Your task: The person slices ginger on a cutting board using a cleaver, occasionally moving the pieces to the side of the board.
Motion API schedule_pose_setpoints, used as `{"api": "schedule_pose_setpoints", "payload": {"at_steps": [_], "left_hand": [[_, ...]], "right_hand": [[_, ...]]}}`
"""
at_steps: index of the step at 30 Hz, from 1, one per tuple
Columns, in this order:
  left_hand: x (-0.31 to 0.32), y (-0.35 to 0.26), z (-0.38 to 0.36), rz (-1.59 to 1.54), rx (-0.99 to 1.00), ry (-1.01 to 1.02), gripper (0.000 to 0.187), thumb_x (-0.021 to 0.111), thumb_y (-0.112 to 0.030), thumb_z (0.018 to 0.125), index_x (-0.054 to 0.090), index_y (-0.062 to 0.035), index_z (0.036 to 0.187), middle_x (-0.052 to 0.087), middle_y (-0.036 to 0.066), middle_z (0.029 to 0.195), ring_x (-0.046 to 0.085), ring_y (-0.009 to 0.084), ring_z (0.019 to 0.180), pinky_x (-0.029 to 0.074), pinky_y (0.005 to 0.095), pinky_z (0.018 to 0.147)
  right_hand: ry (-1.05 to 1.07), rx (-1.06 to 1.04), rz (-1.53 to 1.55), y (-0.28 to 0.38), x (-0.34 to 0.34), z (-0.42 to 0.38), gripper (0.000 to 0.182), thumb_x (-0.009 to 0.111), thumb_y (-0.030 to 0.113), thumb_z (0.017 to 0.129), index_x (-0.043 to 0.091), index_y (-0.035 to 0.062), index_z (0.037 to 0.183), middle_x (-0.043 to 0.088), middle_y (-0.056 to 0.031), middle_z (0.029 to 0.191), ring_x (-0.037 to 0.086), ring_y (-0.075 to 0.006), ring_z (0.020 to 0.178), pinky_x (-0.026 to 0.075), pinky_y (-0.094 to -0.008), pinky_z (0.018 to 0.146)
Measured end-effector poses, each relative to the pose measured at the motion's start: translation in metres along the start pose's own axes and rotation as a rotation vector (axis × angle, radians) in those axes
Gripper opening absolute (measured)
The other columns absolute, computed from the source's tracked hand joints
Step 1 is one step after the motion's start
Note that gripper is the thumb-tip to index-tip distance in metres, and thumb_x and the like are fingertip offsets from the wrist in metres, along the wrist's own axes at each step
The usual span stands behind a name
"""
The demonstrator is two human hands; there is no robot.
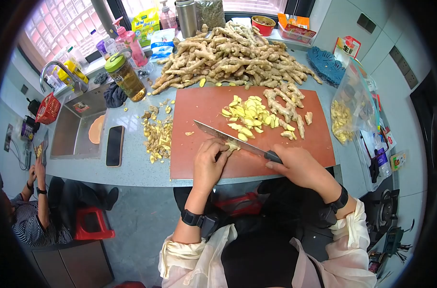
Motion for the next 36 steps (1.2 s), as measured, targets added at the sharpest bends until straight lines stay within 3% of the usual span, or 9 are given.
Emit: {"api": "schedule_pose_setpoints", "payload": {"at_steps": [12, 15, 17, 18, 20, 21, 23, 27, 36], "left_hand": [[0.000, -0.001, 0.000, -0.030, -0.004, -0.002, 0.015, 0.081, -0.002, 0.081, 0.071, -0.0005, 0.092, 0.071, 0.012, 0.102, 0.068, 0.0327, 0.099, 0.054, 0.0418, 0.087], [-0.002, -0.003, 0.002, 0.003, 0.010, 0.006, 0.016, 0.082, -0.001, 0.081, 0.071, 0.0007, 0.093, 0.072, 0.014, 0.102, 0.071, 0.0315, 0.096, 0.055, 0.0376, 0.085], [0.000, 0.003, 0.001, -0.009, -0.025, 0.021, 0.016, 0.081, -0.002, 0.082, 0.072, 0.0006, 0.096, 0.072, 0.014, 0.103, 0.071, 0.0316, 0.097, 0.055, 0.0374, 0.085], [-0.001, 0.001, 0.002, -0.009, -0.016, 0.018, 0.016, 0.081, -0.002, 0.082, 0.072, 0.0006, 0.096, 0.072, 0.014, 0.103, 0.071, 0.0316, 0.097, 0.055, 0.0374, 0.085], [-0.001, 0.002, 0.000, 0.031, -0.063, 0.024, 0.016, 0.080, -0.003, 0.084, 0.072, 0.0004, 0.097, 0.072, 0.014, 0.102, 0.071, 0.0307, 0.096, 0.055, 0.0370, 0.085], [0.000, 0.002, 0.000, 0.032, -0.058, 0.025, 0.016, 0.080, -0.003, 0.084, 0.072, 0.0004, 0.097, 0.072, 0.014, 0.102, 0.071, 0.0307, 0.096, 0.055, 0.0370, 0.085], [0.001, 0.005, -0.001, 0.004, -0.050, -0.001, 0.016, 0.080, -0.003, 0.084, 0.073, 0.0000, 0.098, 0.072, 0.013, 0.102, 0.071, 0.0296, 0.096, 0.055, 0.0362, 0.085], [0.000, 0.001, 0.001, -0.029, 0.007, -0.042, 0.016, 0.079, -0.005, 0.085, 0.072, -0.0010, 0.099, 0.071, 0.014, 0.102, 0.069, 0.0321, 0.096, 0.055, 0.0386, 0.085], [0.003, 0.024, 0.002, -0.150, -0.174, -0.035, 0.018, 0.080, -0.012, 0.089, 0.074, 0.0023, 0.099, 0.072, 0.012, 0.094, 0.070, 0.0226, 0.088, 0.055, 0.0347, 0.081]], "right_hand": [[-0.040, -0.023, 0.031, 0.001, 0.031, 0.040, 0.032, 0.065, 0.033, 0.102, 0.062, 0.0048, 0.114, 0.070, -0.0229, 0.099, 0.067, -0.0447, 0.092, 0.052, -0.0507, 0.079], [-0.067, -0.015, 0.044, -0.009, 0.034, 0.041, 0.035, 0.065, 0.034, 0.101, 0.064, 0.0042, 0.118, 0.071, -0.0213, 0.095, 0.068, -0.0409, 0.089, 0.053, -0.0473, 0.079], [-0.115, -0.077, 0.250, -0.023, 0.031, 0.035, 0.031, 0.066, 0.031, 0.101, 0.064, 0.0043, 0.117, 0.068, -0.0140, 0.082, 0.068, -0.0285, 0.073, 0.053, -0.0408, 0.067], [-0.124, -0.080, 0.247, -0.025, 0.028, 0.031, 0.031, 0.066, 0.031, 0.101, 0.064, 0.0043, 0.117, 0.068, -0.0140, 0.082, 0.068, -0.0285, 0.073, 0.053, -0.0408, 0.067], [-0.023, 0.166, 0.600, -0.045, 0.035, 0.020, 0.027, 0.065, 0.030, 0.104, 0.062, 0.0037, 0.109, 0.065, -0.0077, 0.075, 0.065, -0.0199, 0.063, 0.052, -0.0347, 0.058], [-0.028, 0.164, 0.601, -0.052, 0.038, 0.017, 0.027, 0.065, 0.030, 0.104, 0.062, 0.0037, 0.109, 0.065, -0.0077, 0.075, 0.065, -0.0199, 0.063, 0.052, -0.0347, 0.058], [-0.054, 0.125, 0.909, -0.068, 0.053, 0.016, 0.022, 0.066, 0.027, 0.105, 0.060, 0.0065, 0.103, 0.056, 0.0018, 0.070, 0.055, -0.0066, 0.056, 0.045, -0.0251, 0.050], [-0.120, 0.085, 1.014, -0.080, 0.061, 0.013, 0.022, 0.064, 0.029, 0.106, 0.059, 0.0080, 0.100, 0.056, 0.0020, 0.069, 0.054, -0.0075, 0.054, 0.044, -0.0236, 0.049], [-0.287, -0.026, 1.189, -0.094, 0.067, 0.010, 0.021, 0.061, 0.027, 0.108, 0.058, 0.0077, 0.100, 0.058, 0.0005, 0.070, 0.057, -0.0098, 0.054, 0.046, -0.0256, 0.050]]}}
Point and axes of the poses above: each hand's wrist, its own z-axis towards the middle knuckle, its own x-axis out of the palm, y = z × x, the point moved 7 cm from there along z, towards the middle knuckle
